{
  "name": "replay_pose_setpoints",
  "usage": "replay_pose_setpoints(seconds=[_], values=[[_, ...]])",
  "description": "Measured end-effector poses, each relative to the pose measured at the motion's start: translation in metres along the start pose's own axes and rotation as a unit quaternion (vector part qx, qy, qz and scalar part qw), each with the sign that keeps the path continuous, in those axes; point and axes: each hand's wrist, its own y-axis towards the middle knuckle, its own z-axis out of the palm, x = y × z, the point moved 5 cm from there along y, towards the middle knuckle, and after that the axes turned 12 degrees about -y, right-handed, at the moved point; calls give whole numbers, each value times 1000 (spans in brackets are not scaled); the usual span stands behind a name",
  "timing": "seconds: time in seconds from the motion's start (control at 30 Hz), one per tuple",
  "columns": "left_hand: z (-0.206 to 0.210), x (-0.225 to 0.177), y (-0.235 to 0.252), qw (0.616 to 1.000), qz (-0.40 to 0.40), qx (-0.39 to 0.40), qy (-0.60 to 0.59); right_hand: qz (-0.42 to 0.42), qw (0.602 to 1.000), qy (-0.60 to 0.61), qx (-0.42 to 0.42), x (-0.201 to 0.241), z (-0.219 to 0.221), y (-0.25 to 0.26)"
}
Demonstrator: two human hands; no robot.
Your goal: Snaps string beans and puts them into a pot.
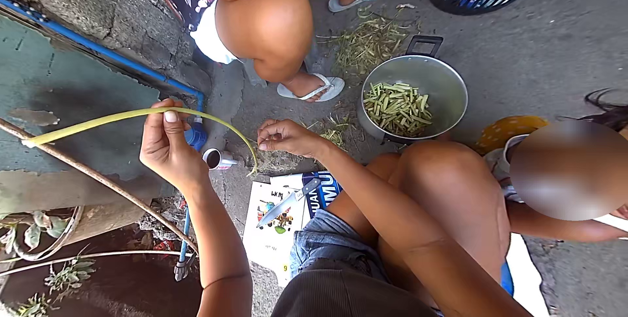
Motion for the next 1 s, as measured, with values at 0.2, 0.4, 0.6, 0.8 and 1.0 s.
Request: replay_pose_setpoints(seconds=[0.2,0.4,0.6,0.8,1.0], values=[[-17,-7,12,999,27,-30,13,19,992,-122,-18,-43,-6,2],[-47,-22,28,991,56,-116,28,255,905,-339,43,-135,-24,-18],[-48,-20,27,991,40,-122,24,359,909,-211,-30,-137,-31,-29],[-35,-16,23,995,33,-92,13,197,973,-71,-96,-60,-26,-3],[-22,-16,23,997,27,-70,-5,19,993,-114,-14,1,1,3]])
